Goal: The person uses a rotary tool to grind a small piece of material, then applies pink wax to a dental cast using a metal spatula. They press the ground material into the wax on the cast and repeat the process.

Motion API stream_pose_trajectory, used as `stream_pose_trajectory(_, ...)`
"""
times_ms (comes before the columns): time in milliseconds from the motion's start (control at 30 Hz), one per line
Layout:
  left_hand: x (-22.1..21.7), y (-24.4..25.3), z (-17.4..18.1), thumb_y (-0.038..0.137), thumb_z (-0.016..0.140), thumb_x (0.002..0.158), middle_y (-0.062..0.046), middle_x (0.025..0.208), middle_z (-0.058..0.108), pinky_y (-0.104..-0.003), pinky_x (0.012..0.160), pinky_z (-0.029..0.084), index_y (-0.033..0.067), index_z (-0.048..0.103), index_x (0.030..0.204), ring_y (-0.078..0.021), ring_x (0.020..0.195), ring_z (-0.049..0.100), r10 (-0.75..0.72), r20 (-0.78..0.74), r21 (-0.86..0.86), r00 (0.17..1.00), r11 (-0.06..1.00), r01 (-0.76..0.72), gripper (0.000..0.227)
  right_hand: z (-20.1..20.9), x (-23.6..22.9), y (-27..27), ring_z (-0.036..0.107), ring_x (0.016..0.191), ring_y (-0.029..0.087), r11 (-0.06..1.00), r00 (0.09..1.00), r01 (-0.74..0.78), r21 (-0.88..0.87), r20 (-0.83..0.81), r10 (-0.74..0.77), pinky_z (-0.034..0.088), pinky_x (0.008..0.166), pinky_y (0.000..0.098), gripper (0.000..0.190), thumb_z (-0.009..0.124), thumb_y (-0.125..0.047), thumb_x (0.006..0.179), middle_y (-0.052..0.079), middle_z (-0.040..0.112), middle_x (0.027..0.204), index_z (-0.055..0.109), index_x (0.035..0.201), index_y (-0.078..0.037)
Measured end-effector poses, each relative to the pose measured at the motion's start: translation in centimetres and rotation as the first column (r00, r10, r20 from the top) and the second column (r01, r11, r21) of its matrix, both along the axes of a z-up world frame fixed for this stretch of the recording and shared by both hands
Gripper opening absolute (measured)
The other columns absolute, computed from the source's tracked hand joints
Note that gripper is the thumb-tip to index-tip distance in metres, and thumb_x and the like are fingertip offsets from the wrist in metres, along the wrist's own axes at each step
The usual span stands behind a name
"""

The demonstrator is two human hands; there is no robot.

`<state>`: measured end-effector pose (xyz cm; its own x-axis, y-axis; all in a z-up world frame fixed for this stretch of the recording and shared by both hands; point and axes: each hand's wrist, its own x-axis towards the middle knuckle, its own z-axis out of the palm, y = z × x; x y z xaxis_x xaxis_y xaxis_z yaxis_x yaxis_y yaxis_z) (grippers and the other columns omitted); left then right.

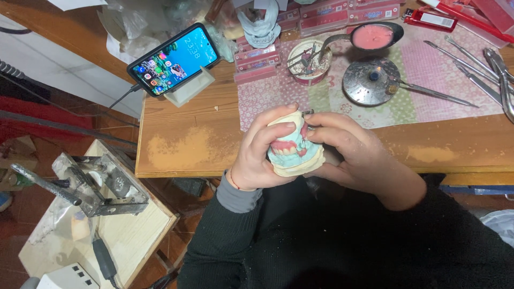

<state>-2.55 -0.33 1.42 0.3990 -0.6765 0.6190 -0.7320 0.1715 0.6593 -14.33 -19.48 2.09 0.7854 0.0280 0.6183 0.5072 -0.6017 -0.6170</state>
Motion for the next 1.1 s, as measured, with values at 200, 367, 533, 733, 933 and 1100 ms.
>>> stream_pose_trajectory(200,0.1,0.0,-0.4,0.011,0.098,0.068,-0.014,0.151,0.047,-0.042,0.116,0.055,0.0181,0.049,0.136,-0.0316,0.136,0.06,0.002,-0.001,-0.024,1.0,1.0,-0.002,0.084,-1.3,0.0,0.0,0.065,0.124,0.032,0.996,1.0,0.002,0.089,-0.012,-0.001,0.057,0.104,0.0408,0.064,0.093,-0.015,0.072,0.017,0.061,0.134,0.052,0.121,-0.005)
stream_pose_trajectory(367,0.3,-0.7,-0.9,0.015,0.1,0.068,-0.007,0.151,0.042,-0.055,0.13,0.046,0.0239,0.042,0.136,-0.0395,0.15,0.045,-0.11,-0.079,-0.131,0.991,0.986,0.099,0.09,-1.0,-0.5,0.8,0.068,0.12,0.034,0.996,0.995,0.033,0.079,0.088,-0.04,0.06,0.098,0.042,0.062,0.095,-0.016,0.072,0.017,0.064,0.13,0.052,0.113,-0.004)
stream_pose_trajectory(533,0.8,-0.8,-1.7,0.007,0.094,0.076,-0.008,0.157,0.039,-0.051,0.137,0.039,0.0259,0.03,0.156,-0.0353,0.156,0.04,-0.185,-0.071,-0.132,0.98,0.976,0.174,0.104,-0.3,-2.0,1.3,0.064,0.112,0.03,0.977,0.982,0.183,-0.106,0.057,-0.178,0.056,0.092,0.0385,0.04,0.094,-0.016,0.071,0.014,0.058,0.126,0.07,0.103,-0.01)
stream_pose_trajectory(733,0.6,-0.7,-1.4,0.007,0.092,0.078,-0.01,0.157,0.04,-0.051,0.132,0.045,0.0212,0.034,0.152,-0.0361,0.153,0.044,-0.17,-0.061,-0.106,0.984,0.981,0.163,0.095,0.6,-2.3,1.3,0.066,0.107,0.033,0.943,0.977,0.213,-0.255,0.054,-0.206,0.057,0.086,0.0415,0.037,0.087,-0.022,0.076,0.016,0.059,0.126,0.072,0.11,-0.015)
stream_pose_trajectory(933,0.3,-0.7,-1.1,0.008,0.094,0.076,-0.009,0.153,0.043,-0.05,0.129,0.048,0.0207,0.036,0.148,-0.0365,0.149,0.049,-0.117,-0.065,-0.108,0.991,0.988,0.109,0.093,1.1,-2.2,1.5,0.067,0.107,0.03,0.946,0.976,0.217,-0.239,0.064,-0.208,0.058,0.084,0.0392,0.041,0.088,-0.019,0.076,0.015,0.06,0.128,0.069,0.112,-0.011)
stream_pose_trajectory(1100,0.3,-0.9,-1.1,0.005,0.092,0.075,-0.007,0.152,0.044,-0.049,0.127,0.049,0.022,0.036,0.149,-0.0351,0.148,0.05,-0.114,-0.071,-0.169,0.991,0.98,0.101,0.094,1.4,-2.0,1.1,0.069,0.109,0.031,0.976,0.983,0.184,-0.113,0.03,-0.182,0.059,0.086,0.039,0.049,0.093,-0.023,0.073,0.017,0.062,0.13,0.066,0.11,-0.005)
